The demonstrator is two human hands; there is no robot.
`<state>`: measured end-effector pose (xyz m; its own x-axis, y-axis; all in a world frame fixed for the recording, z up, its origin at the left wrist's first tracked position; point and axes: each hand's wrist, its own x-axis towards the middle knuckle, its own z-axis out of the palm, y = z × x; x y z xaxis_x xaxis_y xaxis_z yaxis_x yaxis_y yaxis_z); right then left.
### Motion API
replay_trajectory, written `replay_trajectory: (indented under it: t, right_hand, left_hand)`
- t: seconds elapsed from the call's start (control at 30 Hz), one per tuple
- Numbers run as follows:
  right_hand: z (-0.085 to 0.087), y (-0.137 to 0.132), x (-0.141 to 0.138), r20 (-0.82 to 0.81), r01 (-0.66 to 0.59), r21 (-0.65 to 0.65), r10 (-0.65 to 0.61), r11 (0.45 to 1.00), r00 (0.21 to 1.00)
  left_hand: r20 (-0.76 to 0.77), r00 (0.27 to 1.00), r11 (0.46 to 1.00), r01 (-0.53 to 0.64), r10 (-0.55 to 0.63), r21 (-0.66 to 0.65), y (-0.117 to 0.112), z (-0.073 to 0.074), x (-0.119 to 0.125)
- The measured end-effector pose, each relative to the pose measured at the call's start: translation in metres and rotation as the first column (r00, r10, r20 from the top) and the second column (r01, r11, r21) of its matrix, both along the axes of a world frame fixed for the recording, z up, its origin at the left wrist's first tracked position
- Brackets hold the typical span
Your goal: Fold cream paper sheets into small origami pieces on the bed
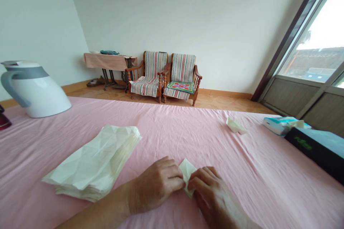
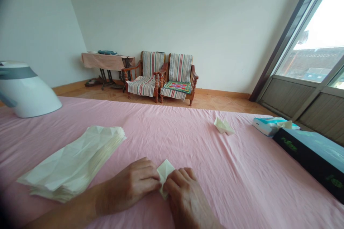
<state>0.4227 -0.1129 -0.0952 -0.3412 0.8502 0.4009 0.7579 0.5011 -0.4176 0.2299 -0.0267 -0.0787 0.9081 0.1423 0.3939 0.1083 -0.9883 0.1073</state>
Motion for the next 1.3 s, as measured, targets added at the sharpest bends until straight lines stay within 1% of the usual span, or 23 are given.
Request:
replay_trajectory:
  t: [0.17,0.37,0.47,0.57,0.67,0.73,0.83,0.9,0.97,1.07,1.17,1.23,1.3]
  right_hand:
    - [-0.001,-0.001,0.001,0.015,0.021,-0.032,-0.021,0.999,1.0]
    - [0.003,-0.002,0.001,0.021,0.042,-0.057,-0.041,0.997,0.999]
    - [0.003,-0.002,0.002,0.008,0.036,-0.062,-0.036,0.997,0.999]
    - [0.0,-0.002,0.004,-0.045,0.033,-0.057,-0.035,0.998,0.998]
    - [-0.003,-0.001,0.007,-0.09,0.099,-0.037,-0.102,0.994,0.991]
    - [-0.004,0.0,0.009,-0.088,0.155,-0.02,-0.156,0.988,0.984]
    - [-0.003,0.002,0.01,-0.026,0.191,-0.022,-0.192,0.981,0.981]
    - [-0.004,0.002,0.009,0.047,0.184,-0.025,-0.183,0.983,0.982]
    - [-0.005,0.003,0.009,0.117,0.184,-0.001,-0.183,0.983,0.976]
    - [-0.01,0.005,0.01,0.222,0.186,0.038,-0.19,0.982,0.957]
    - [-0.014,0.009,0.013,0.303,0.187,0.041,-0.191,0.982,0.934]
    - [-0.013,0.013,0.013,0.324,0.189,0.031,-0.189,0.982,0.927]
    - [-0.012,0.016,0.013,0.329,0.188,0.016,-0.183,0.982,0.926]
  left_hand:
    - [0.004,0.999,0.999,0.038,-0.038,0.034,-0.002,0.004,0.001]
    - [-0.031,0.998,0.998,0.05,-0.049,0.045,-0.004,0.006,0.001]
    - [-0.061,0.997,0.998,0.045,-0.043,0.036,-0.005,0.004,0.001]
    - [-0.065,0.998,0.999,0.016,-0.013,0.034,-0.008,0.003,0.0]
    - [-0.069,0.997,1.0,-0.028,0.028,0.001,-0.012,0.006,-0.001]
    - [-0.087,0.995,0.998,-0.047,0.044,-0.032,-0.015,0.009,-0.002]
    - [-0.119,0.991,0.995,-0.069,0.059,-0.075,-0.02,0.015,-0.003]
    - [-0.129,0.989,0.992,-0.091,0.078,-0.092,-0.023,0.017,-0.005]
    - [-0.139,0.986,0.989,-0.111,0.097,-0.097,-0.027,0.02,-0.007]
    - [-0.158,0.982,0.991,-0.119,0.108,-0.067,-0.032,0.022,-0.01]
    - [-0.186,0.977,0.993,-0.115,0.108,-0.027,-0.034,0.023,-0.012]
    - [-0.21,0.972,0.993,-0.113,0.106,-0.02,-0.034,0.024,-0.012]
    - [-0.196,0.975,0.993,-0.11,0.102,-0.031,-0.033,0.024,-0.011]
